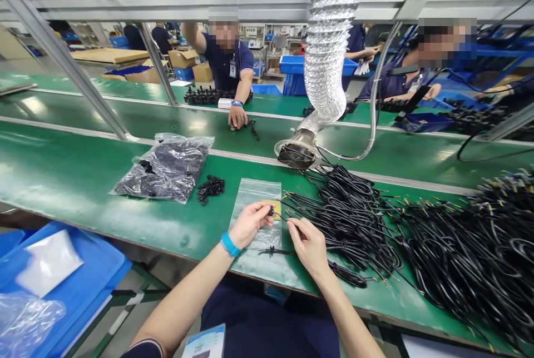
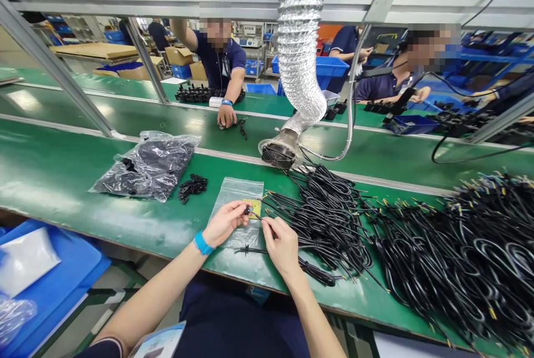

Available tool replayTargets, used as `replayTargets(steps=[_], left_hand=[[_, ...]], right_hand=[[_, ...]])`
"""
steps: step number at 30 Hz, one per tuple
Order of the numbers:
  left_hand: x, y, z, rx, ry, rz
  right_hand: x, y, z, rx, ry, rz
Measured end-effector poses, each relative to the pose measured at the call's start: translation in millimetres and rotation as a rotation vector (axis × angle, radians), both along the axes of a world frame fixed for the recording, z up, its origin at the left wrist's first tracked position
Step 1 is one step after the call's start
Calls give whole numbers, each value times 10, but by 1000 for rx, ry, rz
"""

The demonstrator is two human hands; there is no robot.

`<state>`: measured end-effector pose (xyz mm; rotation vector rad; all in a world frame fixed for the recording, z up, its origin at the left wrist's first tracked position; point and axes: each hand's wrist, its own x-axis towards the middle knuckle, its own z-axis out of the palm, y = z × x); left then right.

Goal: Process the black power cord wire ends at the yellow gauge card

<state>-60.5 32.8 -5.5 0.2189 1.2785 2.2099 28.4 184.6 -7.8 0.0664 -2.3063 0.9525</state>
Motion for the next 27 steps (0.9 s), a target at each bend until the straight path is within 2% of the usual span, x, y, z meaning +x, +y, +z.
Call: replayTargets(steps=[3, 6, 10, 16, 18, 23, 27], left_hand=[[0, -12, -15, -32, 37, 26], [6, -3, -33, -141, 139, 49], [33, -16, -43, -307, 359, -16], [44, -88, -49, -281, 425, -111], [52, -96, -46, -313, 490, -98], [109, -82, -28, -432, 805, -6], [154, -63, -40, -435, 933, -10]], right_hand=[[0, 1, 5, 18, 7, 7], [8, 1, 8, 57, 17, 19], [15, -11, 8, 125, 39, 19], [18, -18, 11, 151, 70, 14], [18, -11, 5, 161, 42, 27], [11, 18, -30, 140, -5, 69], [6, 39, -37, 83, -60, 99]])
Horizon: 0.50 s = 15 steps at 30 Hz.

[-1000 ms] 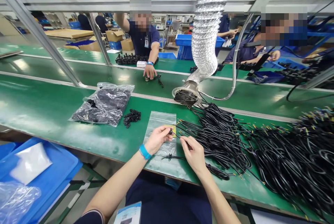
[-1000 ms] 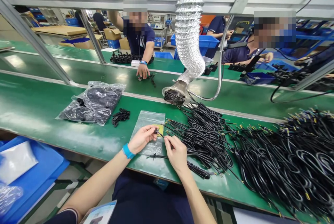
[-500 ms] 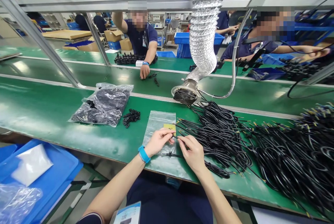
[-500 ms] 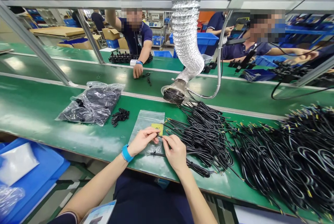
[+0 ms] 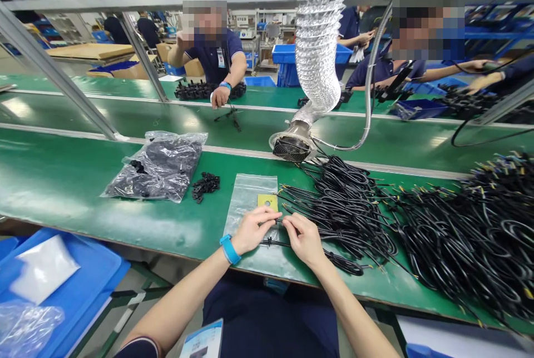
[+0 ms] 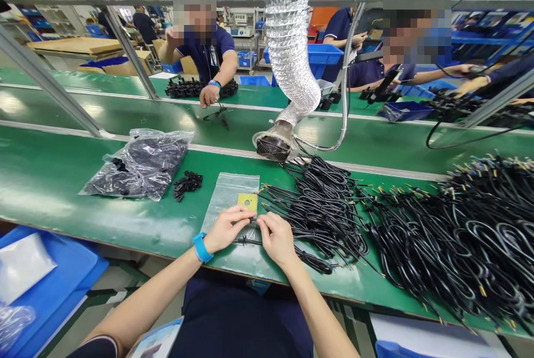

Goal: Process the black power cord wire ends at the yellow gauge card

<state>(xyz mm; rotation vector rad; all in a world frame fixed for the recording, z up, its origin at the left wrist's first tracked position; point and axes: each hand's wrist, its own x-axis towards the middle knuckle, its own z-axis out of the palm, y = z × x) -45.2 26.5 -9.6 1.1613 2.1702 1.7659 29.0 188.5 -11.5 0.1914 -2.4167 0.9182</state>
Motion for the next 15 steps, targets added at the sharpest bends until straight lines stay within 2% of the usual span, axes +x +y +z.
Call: replayTargets(steps=[10, 15], left_hand=[[67, 25, -39, -29, 124, 45], [98, 32, -41, -55, 176, 25]], right_hand=[[4, 30, 10, -65, -81, 62], [9, 29, -6, -64, -92, 77]])
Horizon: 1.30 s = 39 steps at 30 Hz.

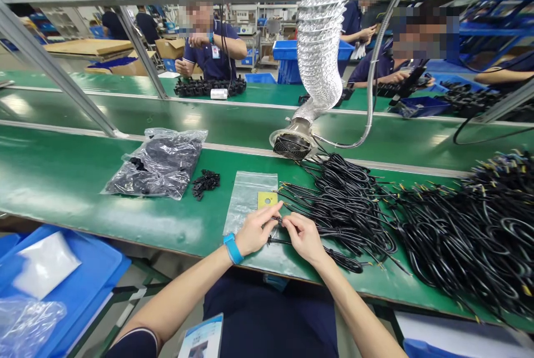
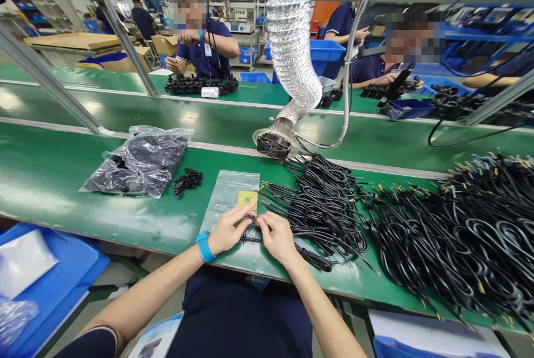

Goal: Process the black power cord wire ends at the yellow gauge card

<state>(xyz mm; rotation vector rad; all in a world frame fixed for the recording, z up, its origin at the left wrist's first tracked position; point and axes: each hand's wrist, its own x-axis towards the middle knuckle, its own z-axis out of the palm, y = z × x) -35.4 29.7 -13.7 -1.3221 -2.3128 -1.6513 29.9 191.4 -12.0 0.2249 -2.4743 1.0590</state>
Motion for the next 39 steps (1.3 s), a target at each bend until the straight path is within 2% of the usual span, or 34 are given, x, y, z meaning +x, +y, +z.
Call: replayTargets(steps=[7, 13, 20, 27, 31, 35, 39], left_hand=[[15, 47, -57, -66, 97, 8], [8, 46, -57, 7, -77, 131], [22, 20, -69, 1, -92, 88], [18, 20, -86, -33, 71, 51], [16, -13, -69, -65, 198, 27], [107, -100, 8, -103, 267, 12], [281, -196, 59, -151, 285, 57]], right_hand=[[-23, 7, -13, 48, 5, -4], [18, -60, -38, 35, 31, -102], [50, -69, -95, 67, 64, -111], [31, -46, -119, 27, -22, -66], [58, -29, -19, 14, -135, 1], [87, 76, 222, 137, -214, 91], [38, 224, 337, 450, -159, -96]])
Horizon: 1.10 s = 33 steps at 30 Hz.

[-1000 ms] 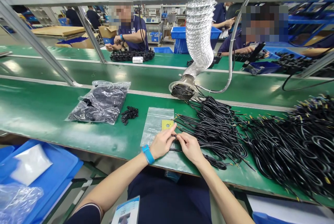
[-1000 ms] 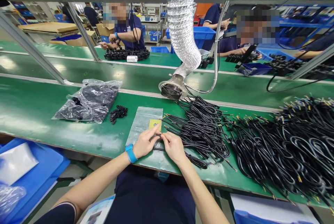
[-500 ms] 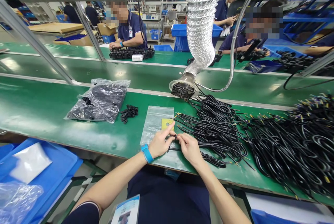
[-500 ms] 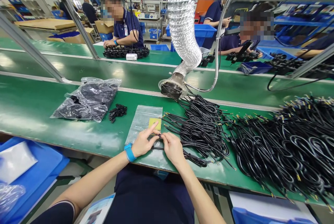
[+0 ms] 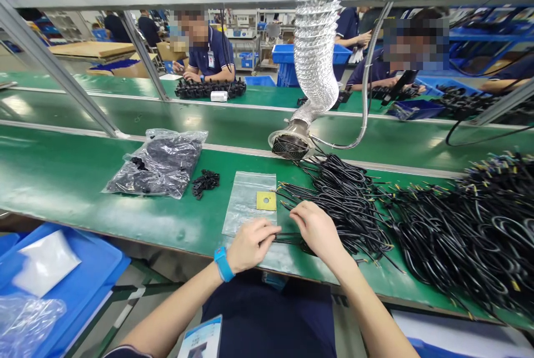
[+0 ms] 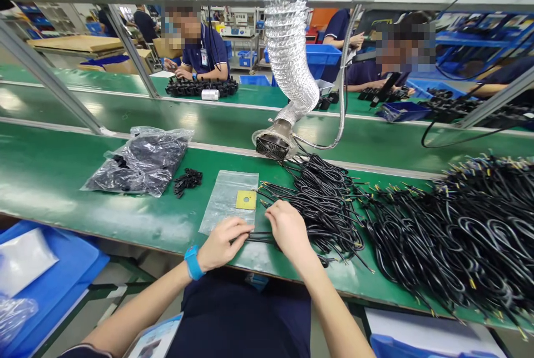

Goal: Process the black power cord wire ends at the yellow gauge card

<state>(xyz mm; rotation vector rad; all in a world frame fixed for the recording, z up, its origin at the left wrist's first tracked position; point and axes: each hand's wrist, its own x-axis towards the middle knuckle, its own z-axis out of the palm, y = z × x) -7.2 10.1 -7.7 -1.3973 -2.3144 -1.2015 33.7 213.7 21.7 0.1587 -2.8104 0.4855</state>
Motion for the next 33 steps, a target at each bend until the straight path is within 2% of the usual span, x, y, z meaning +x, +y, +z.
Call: replayTargets(steps=[4, 7, 10, 14, 17, 20, 22, 27, 33], left_hand=[[106, -26, -17, -79, -5, 18], [110, -13, -29, -98, -52, 24], [92, -8, -29, -106, -107, 21], [82, -17, -38, -99, -135, 23], [82, -20, -52, -90, -135, 20], [85, -18, -66, -81, -118, 8], [89, -17, -76, -81, -106, 9], [90, -20, -90, -85, -93, 20], [104, -15, -73, -75, -131, 25]], right_hand=[[-113, 31, -109, 330, -38, -117], [-187, -6, -184, 437, -56, -176], [-225, -17, -183, 490, -65, -187], [-229, 21, -125, 483, 33, -194], [-238, 22, -116, 393, 128, -203], [-278, -25, -173, 258, 137, -137], [-310, -67, -235, 225, 114, -73], [-338, -105, -361, 271, 113, -8], [-315, -83, -352, 308, 115, 68]])
